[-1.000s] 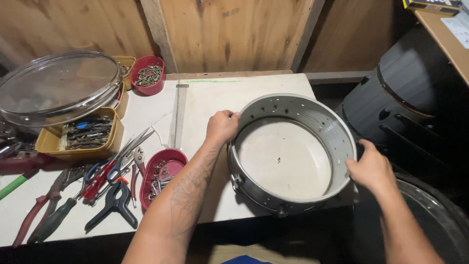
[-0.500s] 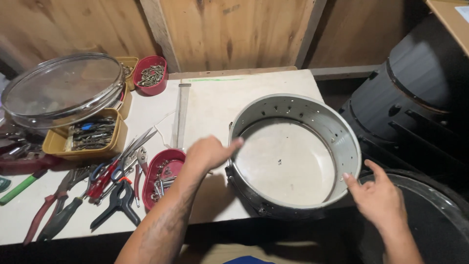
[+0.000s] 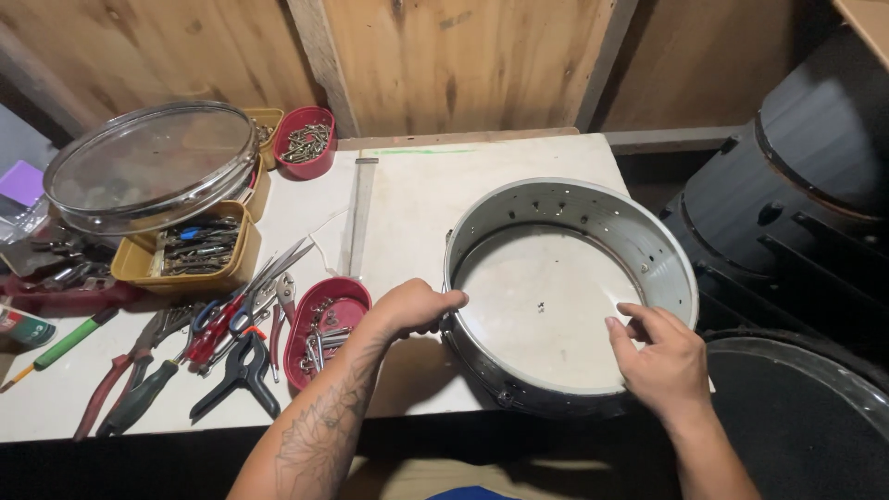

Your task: Inspecting and manipulating a snare drum shell and its hardware on a repair bench

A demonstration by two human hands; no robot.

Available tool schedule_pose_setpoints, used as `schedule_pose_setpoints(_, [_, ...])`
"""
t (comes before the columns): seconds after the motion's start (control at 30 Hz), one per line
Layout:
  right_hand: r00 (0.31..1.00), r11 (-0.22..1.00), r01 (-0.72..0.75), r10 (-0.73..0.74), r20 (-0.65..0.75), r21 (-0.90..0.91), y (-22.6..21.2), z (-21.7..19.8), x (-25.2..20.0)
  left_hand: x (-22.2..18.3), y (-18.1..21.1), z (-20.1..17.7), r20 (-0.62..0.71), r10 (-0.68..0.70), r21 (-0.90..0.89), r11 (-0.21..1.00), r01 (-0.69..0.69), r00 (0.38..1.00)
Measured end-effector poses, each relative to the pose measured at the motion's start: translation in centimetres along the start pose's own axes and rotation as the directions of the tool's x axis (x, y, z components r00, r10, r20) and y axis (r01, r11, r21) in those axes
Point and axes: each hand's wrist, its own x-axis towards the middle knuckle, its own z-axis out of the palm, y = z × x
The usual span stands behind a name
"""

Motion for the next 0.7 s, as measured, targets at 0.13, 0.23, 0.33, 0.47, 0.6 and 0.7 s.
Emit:
schedule_pose_setpoints(0.13, [0.998,0.999,-0.05,0.05,0.025,0.016,-0.1,-0.2,0.0,0.3,-0.2,0.3,-0.02,-0.011,-0.038,0.999,0.01,1.0])
schedule_pose_setpoints(0.23, [1.0,1.0,0.019,-0.018,-0.02,0.01,0.2,0.1,-0.2,0.1,0.0,0.3,-0.011,-0.009,-0.067,0.998,0.008,1.0])
schedule_pose_setpoints(0.33, [0.993,0.995,0.101,-0.1,-0.061,0.007,-0.6,0.0,-0.8,0.0,-0.1,0.5,-0.02,-0.018,-0.047,0.999,0.018,1.0])
schedule_pose_setpoints(0.47, [0.883,0.885,0.464,-0.465,-0.064,-0.033,-4.1,2.2,-3.3,0.3,-1.0,0.1,0.005,-0.026,-0.14,0.99,0.026,1.0])
schedule_pose_setpoints(0.6, [0.868,0.873,0.487,-0.484,0.115,-0.004,-8.8,4.4,-4.5,3.6,-2.9,-0.2,-0.262,0.015,0.024,1.0,-0.009,0.965])
schedule_pose_setpoints(0.7, [0.87,0.871,0.483,-0.466,0.164,-0.086,-8.8,6.8,-4.8,10.1,-7.2,2.5,-0.356,0.145,0.471,0.881,0.043,0.923])
